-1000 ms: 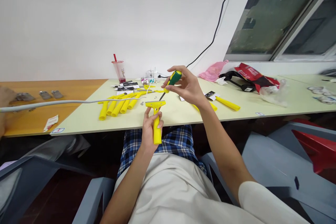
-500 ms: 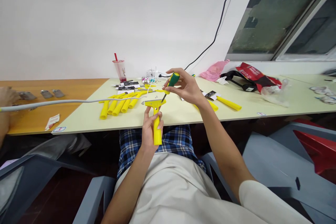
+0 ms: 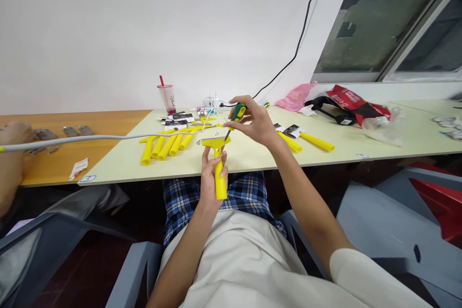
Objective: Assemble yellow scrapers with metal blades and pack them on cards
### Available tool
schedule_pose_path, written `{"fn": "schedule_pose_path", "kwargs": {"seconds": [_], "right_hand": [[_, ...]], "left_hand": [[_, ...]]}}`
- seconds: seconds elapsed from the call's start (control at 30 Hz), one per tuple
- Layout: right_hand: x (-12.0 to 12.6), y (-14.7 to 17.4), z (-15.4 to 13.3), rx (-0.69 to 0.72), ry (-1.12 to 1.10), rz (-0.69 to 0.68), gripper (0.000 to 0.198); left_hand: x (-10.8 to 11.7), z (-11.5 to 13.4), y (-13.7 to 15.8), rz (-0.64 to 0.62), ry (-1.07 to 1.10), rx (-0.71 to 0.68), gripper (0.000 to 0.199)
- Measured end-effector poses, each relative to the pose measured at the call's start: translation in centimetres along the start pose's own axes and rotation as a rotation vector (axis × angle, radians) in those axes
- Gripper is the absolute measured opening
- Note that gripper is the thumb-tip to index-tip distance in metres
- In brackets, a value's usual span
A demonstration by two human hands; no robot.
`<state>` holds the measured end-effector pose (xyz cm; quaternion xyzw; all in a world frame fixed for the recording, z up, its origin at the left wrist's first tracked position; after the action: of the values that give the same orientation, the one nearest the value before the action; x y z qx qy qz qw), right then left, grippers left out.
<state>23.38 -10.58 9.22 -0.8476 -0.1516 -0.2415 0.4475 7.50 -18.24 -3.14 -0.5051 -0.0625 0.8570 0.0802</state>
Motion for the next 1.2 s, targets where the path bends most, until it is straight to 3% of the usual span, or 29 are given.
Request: {"fn": "schedule_pose_path", "kwargs": {"seconds": [0.27, 0.43, 0.63, 0.8, 1.0, 1.2], "right_hand": [[-0.1, 0.1, -0.9, 0.063, -0.099, -0.166, 0.049], [-0.2, -0.1, 0.1, 0.014, -0.020, -0.090, 0.050], [-0.8, 0.0, -0.2, 0.054, -0.046, -0.236, 0.057], [-1.2, -0.2, 0.2, 0.016, 0.032, -0.177, 0.057], [-1.2, 0.0, 0.1, 0.040, -0.075, -0.292, 0.056], [-1.0, 0.0, 0.3, -0.003, 0.004, -0.252, 0.052]], "left_hand": [[0.5, 0.0, -0.1, 0.049, -0.050, -0.044, 0.067], [0.6, -0.4, 0.3, 0.041, -0.072, -0.038, 0.065], [0.7, -0.8, 0.5, 0.075, -0.122, -0.039, 0.068], [0.7, -1.1, 0.5, 0.056, -0.142, -0.049, 0.068], [0.8, -1.2, 0.3, 0.084, -0.124, -0.055, 0.066], [0.9, -1.1, 0.2, 0.070, -0.144, -0.082, 0.065]]}}
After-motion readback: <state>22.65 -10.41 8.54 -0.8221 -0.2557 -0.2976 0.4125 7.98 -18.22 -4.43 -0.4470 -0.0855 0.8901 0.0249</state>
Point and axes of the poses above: each hand's wrist, its own y-axis away from the middle knuckle, its own x-axis out of the back of the hand, z = x × y, the point moved 2 cm from there along -y, towards the middle knuckle, and after that the axes turned 10 degrees about -z, right-handed, at the moved point
